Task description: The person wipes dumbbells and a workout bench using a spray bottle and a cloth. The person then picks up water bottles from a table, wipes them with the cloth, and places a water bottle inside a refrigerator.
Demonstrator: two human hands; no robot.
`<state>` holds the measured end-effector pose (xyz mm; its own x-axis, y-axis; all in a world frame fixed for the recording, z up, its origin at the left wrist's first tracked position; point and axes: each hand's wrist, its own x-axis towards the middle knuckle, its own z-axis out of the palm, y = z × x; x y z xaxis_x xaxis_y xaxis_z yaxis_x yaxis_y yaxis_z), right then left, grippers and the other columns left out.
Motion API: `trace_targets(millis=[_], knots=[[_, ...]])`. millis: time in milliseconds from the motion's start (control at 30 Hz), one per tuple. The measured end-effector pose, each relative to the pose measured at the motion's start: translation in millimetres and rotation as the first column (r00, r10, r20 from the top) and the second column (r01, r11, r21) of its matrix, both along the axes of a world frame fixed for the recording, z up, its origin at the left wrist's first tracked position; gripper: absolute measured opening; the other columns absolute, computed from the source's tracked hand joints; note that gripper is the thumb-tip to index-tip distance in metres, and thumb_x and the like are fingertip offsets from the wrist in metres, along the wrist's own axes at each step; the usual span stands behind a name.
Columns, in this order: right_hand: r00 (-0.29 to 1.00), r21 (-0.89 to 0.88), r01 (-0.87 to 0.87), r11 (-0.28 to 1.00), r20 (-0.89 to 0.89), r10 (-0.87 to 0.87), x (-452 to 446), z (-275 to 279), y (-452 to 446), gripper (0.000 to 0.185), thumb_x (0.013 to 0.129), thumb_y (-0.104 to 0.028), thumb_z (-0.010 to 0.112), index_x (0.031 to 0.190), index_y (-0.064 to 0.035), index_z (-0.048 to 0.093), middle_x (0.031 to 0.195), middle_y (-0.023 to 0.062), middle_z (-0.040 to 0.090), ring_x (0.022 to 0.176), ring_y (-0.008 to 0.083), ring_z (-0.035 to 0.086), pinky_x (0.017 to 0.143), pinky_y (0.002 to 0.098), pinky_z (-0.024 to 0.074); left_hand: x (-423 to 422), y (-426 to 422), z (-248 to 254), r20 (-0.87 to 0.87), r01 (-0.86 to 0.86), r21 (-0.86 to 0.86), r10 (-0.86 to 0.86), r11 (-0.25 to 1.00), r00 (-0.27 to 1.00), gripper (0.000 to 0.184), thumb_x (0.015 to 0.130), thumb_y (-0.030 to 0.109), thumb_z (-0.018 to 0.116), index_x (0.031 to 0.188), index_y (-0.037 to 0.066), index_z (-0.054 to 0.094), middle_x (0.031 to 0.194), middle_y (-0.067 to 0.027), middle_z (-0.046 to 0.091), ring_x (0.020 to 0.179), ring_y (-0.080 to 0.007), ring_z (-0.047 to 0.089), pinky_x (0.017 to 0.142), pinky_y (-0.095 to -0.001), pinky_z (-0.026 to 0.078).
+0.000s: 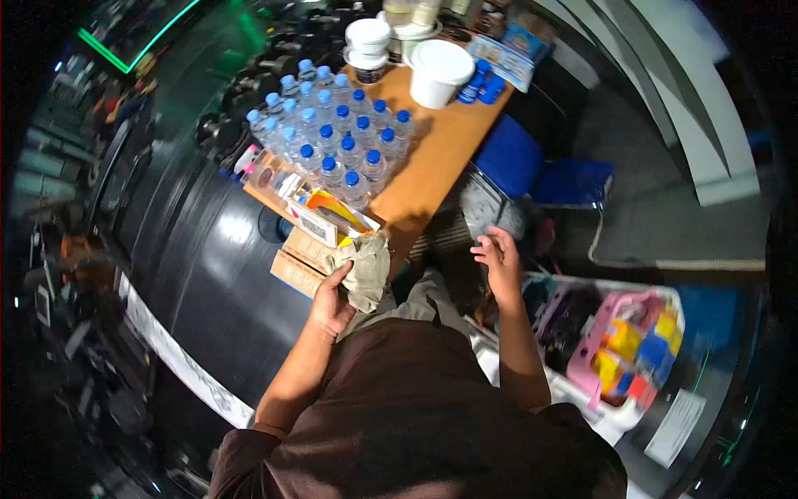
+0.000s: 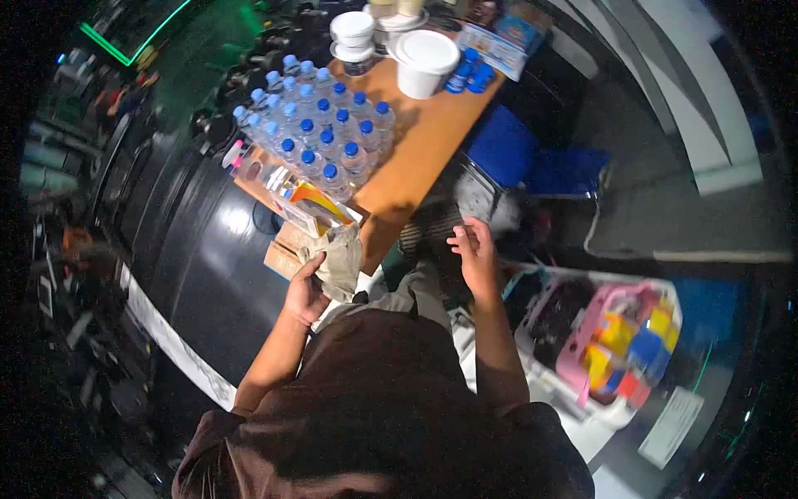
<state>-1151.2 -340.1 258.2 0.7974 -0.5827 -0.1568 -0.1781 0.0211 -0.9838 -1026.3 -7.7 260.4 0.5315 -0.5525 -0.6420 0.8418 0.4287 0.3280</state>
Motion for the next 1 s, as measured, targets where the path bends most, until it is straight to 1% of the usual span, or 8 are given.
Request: trace_targets(millis=[200, 433, 667, 733, 800, 867, 933, 1000], knots=[[0.971, 0.052, -0.240, 0.969, 0.020, 0.239, 103.7, -26.1, -94.7, 0.044, 0.104, -0.028, 0.066, 0.138, -0.0029, 0.053, 0.120, 0.0103, 0.065, 0.104, 0.0185, 0.070, 0.085, 0.0316, 0.0565, -3.5, -52.0, 12.3, -0.022, -0.368, 0.034, 0.369, 0.929, 0.929, 0.045, 0.100, 0.022, 0.062, 0.141, 0.006, 0.056, 0.139, -0.0120, 0.065, 0.128, -0.0316, 0.061, 0.111, -0.0514, 0.047], [0.868, -0.035, -0.497, 0.867, -0.026, 0.496, 244.0, -64.3, -148.0, 0.044, 0.105, -0.030, 0.065, 0.137, -0.0017, 0.053, 0.123, 0.0116, 0.066, 0.104, 0.0195, 0.069, 0.081, 0.0330, 0.0581, -44.1, -107.1, 14.0, 0.009, -0.675, 0.047, 0.675, 0.737, 0.738, 0.036, 0.094, 0.024, 0.072, 0.125, 0.007, 0.063, 0.126, -0.0078, 0.068, 0.119, -0.0302, 0.063, 0.105, -0.0496, 0.049], [0.735, -0.061, -0.678, 0.733, -0.057, 0.675, 347.6, -146.6, -135.5, 0.057, 0.096, -0.020, 0.074, 0.143, -0.0018, 0.048, 0.127, 0.0125, 0.066, 0.111, 0.0195, 0.066, 0.090, 0.0354, 0.0562, -109.5, -130.6, 15.4, -0.038, -0.860, 0.161, 0.874, 0.484, 0.485, 0.046, 0.095, 0.027, 0.068, 0.134, 0.004, 0.059, 0.135, -0.0145, 0.065, 0.126, -0.0342, 0.061, 0.111, -0.0547, 0.045], [0.726, -0.091, -0.687, 0.721, -0.043, 0.686, 360.6, -158.2, -123.7, 0.063, 0.093, -0.017, 0.078, 0.145, -0.0017, 0.045, 0.128, 0.0133, 0.065, 0.113, 0.0200, 0.066, 0.094, 0.0364, 0.0550, -121.2, -136.4, 23.0, -0.028, -0.901, 0.096, 0.906, 0.423, 0.422, 0.031, 0.093, 0.025, 0.072, 0.116, 0.005, 0.067, 0.124, -0.0121, 0.069, 0.118, -0.0320, 0.063, 0.107, -0.0503, 0.048], [0.621, -0.024, -0.783, 0.622, 0.032, 0.783, 371.1, -156.6, -114.5, 0.071, 0.090, -0.015, 0.081, 0.146, 0.0005, 0.040, 0.134, 0.0158, 0.062, 0.118, 0.0233, 0.065, 0.103, 0.0385, 0.0514, -136.6, -137.4, 19.9, -0.029, -0.921, 0.109, 0.928, 0.373, 0.372, 0.031, 0.093, 0.025, 0.072, 0.116, 0.005, 0.068, 0.123, -0.0120, 0.069, 0.118, -0.0318, 0.063, 0.107, -0.0505, 0.048], [0.649, -0.061, -0.752, 0.656, 0.103, 0.753, 382.6, -178.4, -108.0, 0.066, 0.083, -0.016, 0.085, 0.136, 0.0031, 0.050, 0.132, 0.0183, 0.065, 0.118, 0.0286, 0.066, 0.102, 0.0388, 0.0514, -150.5, -139.7, 20.1, -0.030, -0.936, 0.120, 0.944, 0.330, 0.329, 0.030, 0.093, 0.025, 0.072, 0.115, 0.005, 0.068, 0.123, -0.0119, 0.070, 0.117, -0.0316, 0.064, 0.107, -0.0508, 0.048], [0.689, -0.308, -0.716, 0.626, -0.166, 0.706, 388.2, -174.5, -103.1, 0.057, 0.076, -0.017, 0.087, 0.123, 0.0010, 0.060, 0.121, 0.0184, 0.072, 0.112, 0.0319, 0.070, 0.098, 0.0417, 0.0526, -159.2, -142.5, 23.2, 0.006, -0.950, 0.149, 0.961, 0.273, 0.277, 0.029, 0.094, 0.026, 0.071, 0.115, 0.006, 0.069, 0.121, -0.0107, 0.071, 0.116, -0.0310, 0.064, 0.106, -0.0509, 0.048], [0.676, -0.323, -0.726, 0.607, -0.173, 0.716, 388.0, -162.9, -95.0, 0.054, 0.073, -0.018, 0.087, 0.119, -0.0010, 0.064, 0.116, 0.0172, 0.074, 0.109, 0.0323, 0.071, 0.095, 0.0423, 0.0533, -168.0, -145.8, 23.6, 0.015, -0.954, 0.161, 0.966, 0.251, 0.256, 0.028, 0.094, 0.026, 0.071, 0.114, 0.006, 0.070, 0.119, -0.0096, 0.072, 0.116, -0.0306, 0.064, 0.105, -0.0507, 0.048]])
